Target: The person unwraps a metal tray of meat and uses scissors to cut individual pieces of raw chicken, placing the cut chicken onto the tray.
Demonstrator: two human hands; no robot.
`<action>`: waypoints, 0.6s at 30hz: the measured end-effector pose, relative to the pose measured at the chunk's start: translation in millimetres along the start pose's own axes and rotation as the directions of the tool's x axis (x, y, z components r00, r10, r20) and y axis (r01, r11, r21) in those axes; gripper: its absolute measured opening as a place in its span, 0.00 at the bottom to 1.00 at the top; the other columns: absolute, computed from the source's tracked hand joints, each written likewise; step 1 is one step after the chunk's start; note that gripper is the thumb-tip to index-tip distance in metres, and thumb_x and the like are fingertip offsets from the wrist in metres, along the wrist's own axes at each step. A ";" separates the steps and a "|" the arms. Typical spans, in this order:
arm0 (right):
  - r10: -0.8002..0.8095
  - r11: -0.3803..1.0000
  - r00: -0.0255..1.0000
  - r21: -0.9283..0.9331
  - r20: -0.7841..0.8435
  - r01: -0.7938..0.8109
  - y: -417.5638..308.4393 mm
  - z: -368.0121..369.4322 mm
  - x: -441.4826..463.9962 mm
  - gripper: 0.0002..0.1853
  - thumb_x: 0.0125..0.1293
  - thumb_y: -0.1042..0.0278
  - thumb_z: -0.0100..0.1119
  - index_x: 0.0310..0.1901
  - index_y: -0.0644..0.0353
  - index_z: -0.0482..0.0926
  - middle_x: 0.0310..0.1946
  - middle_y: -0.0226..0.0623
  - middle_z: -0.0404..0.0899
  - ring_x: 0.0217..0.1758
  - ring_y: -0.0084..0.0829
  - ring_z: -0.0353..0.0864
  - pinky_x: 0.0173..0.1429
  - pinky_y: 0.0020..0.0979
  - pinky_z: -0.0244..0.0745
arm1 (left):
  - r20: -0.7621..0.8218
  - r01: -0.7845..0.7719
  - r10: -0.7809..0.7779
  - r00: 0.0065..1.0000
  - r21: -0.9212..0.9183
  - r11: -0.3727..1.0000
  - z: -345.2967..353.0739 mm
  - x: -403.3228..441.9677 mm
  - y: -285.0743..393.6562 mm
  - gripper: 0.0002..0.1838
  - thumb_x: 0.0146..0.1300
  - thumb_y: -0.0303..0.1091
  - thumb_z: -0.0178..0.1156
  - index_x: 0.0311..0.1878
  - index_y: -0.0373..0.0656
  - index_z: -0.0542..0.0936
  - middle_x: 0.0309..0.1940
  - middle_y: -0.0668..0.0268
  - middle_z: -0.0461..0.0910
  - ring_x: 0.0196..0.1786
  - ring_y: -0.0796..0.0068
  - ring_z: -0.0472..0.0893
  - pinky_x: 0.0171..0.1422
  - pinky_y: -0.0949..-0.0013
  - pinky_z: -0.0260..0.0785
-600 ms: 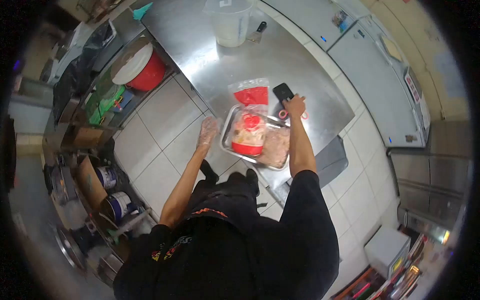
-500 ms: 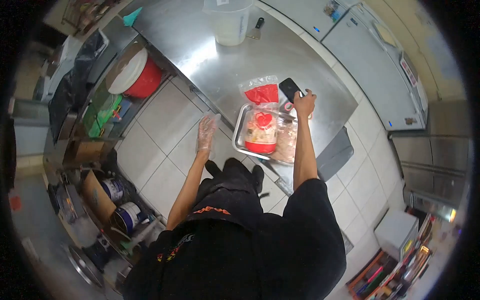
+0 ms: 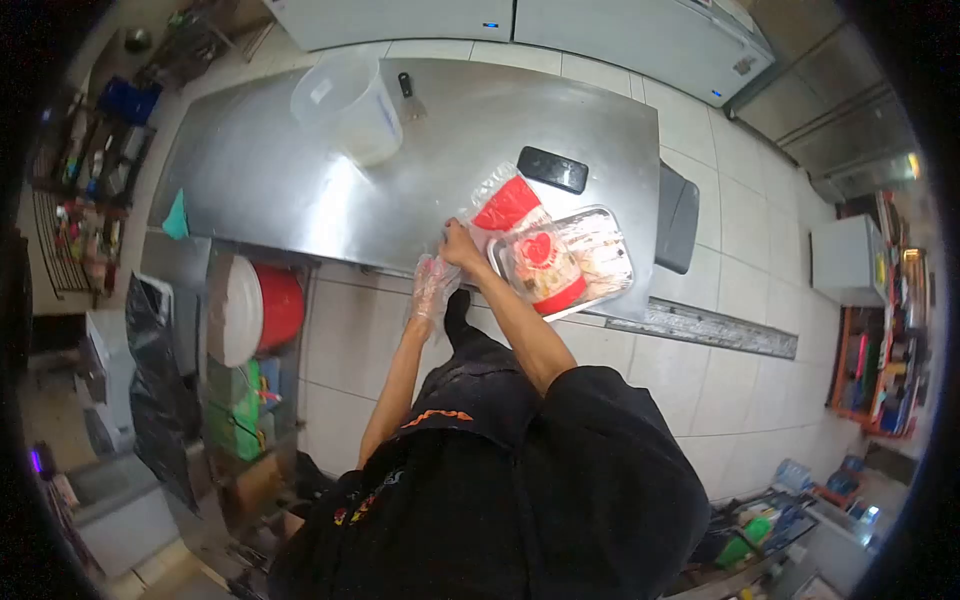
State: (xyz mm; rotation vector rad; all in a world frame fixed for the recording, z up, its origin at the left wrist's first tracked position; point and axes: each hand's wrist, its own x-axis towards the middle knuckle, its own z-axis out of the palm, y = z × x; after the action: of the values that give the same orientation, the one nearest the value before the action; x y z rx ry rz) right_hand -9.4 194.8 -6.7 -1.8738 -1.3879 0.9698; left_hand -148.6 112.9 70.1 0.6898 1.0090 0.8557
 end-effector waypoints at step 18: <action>0.156 0.652 0.981 -0.734 -0.118 -0.192 55.8 -224.3 144.6 0.65 0.32 0.63 0.79 0.74 0.51 0.48 0.61 0.45 0.68 0.63 0.51 0.69 0.62 0.55 0.69 | -0.014 0.032 -0.032 0.999 0.016 0.999 -153.4 105.4 136.3 0.35 0.69 0.50 0.56 0.73 0.47 0.56 0.63 0.49 0.71 0.69 0.50 0.67 0.71 0.47 0.59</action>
State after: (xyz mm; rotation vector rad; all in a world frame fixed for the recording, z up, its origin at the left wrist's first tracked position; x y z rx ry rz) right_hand 233.4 308.8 42.1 -2.6474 -1.7675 0.4268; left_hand -299.2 287.5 77.8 0.6804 1.0375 0.8261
